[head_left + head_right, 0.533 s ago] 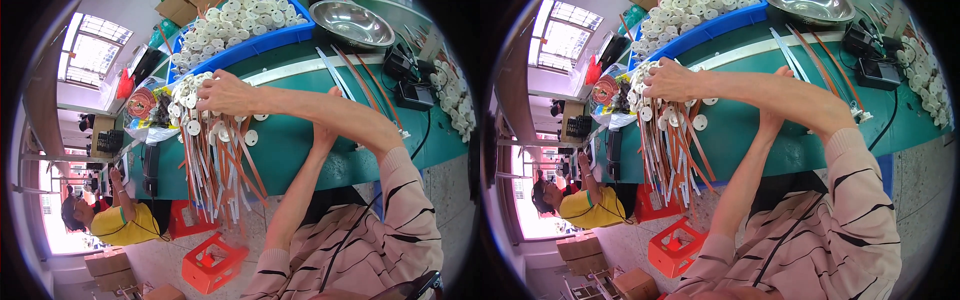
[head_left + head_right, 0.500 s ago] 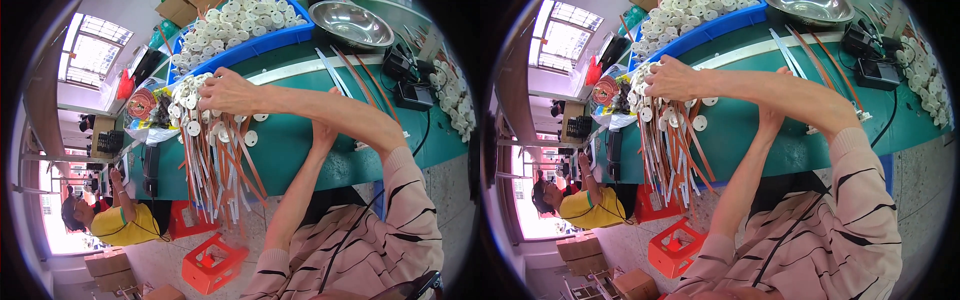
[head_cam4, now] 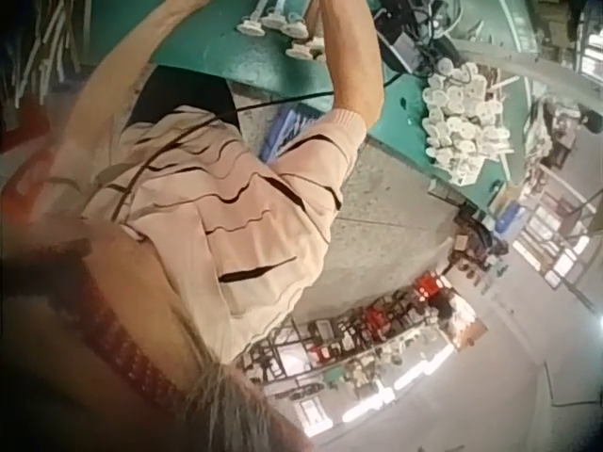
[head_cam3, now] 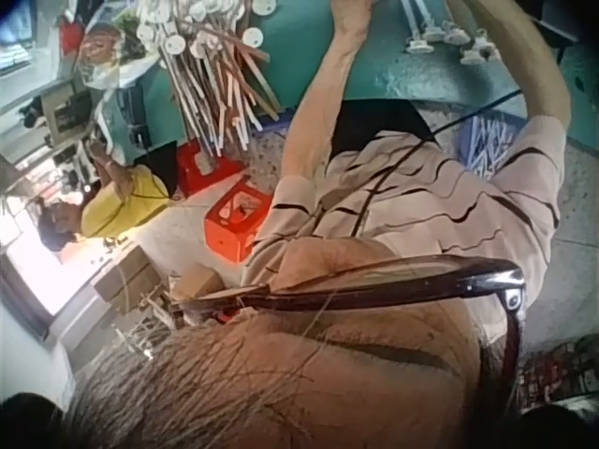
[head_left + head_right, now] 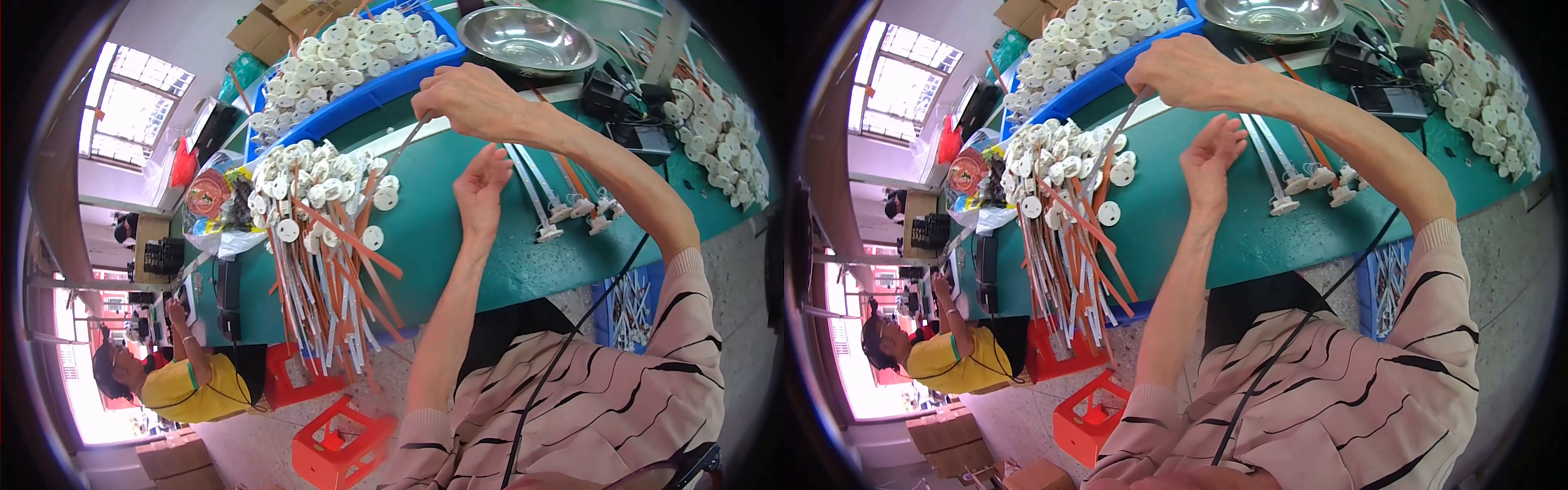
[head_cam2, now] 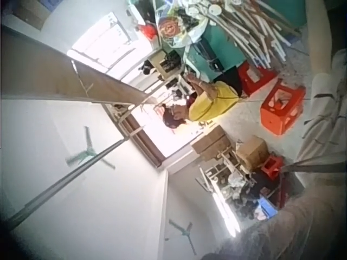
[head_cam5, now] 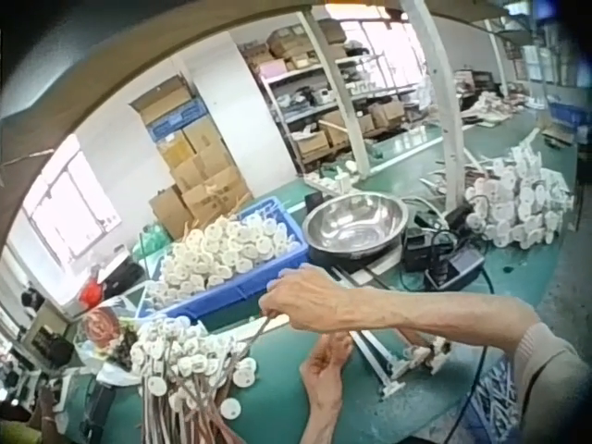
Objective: The person takes LED strips with plastic bases from a container onto the workbench, then repeatedly fits circular plastic bases onto the ends of LED light strips by hand and sets the assembled pieces on the table.
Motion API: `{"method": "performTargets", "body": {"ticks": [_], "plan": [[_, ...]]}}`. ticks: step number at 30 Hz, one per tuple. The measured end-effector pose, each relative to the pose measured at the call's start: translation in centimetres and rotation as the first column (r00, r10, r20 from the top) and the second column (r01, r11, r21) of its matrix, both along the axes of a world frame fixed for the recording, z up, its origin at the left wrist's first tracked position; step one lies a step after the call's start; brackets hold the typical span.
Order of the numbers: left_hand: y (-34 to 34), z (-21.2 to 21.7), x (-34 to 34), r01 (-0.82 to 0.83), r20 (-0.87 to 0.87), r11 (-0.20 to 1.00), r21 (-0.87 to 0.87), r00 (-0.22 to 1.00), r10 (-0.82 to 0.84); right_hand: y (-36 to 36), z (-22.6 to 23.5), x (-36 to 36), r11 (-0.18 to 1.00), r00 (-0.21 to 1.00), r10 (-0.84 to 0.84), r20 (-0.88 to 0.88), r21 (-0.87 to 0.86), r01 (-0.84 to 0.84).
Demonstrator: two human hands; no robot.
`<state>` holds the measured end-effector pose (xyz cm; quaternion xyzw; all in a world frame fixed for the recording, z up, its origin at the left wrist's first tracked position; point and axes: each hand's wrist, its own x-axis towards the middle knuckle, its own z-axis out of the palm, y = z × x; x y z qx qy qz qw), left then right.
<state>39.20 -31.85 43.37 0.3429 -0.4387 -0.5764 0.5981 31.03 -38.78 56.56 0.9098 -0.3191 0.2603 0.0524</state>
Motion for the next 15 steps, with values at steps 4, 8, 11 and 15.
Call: {"method": "performTargets", "body": {"ticks": [4,8,11,15], "plan": [[-0.1,0.1,0.4,-0.002,-0.068,0.999,0.041,0.998,0.005,1.2,-0.6,-1.8,0.997,0.999,-0.042,-0.025,0.071,0.043],[0.2,3.5,-1.3,-0.090,0.585,0.989,0.118,0.811,0.004,5.0,0.6,-1.0,0.995,0.996,0.082,-0.037,-0.047,-0.084],[1.1,0.6,0.6,0.074,0.328,0.991,0.112,0.939,-0.107,8.2,2.7,1.5,0.967,0.981,0.191,-0.024,-0.165,-0.193],[1.8,1.2,0.7,0.185,-0.250,0.981,0.058,0.954,-0.165,11.3,1.8,3.5,0.954,0.959,0.279,-0.058,-0.103,-0.283]]}}
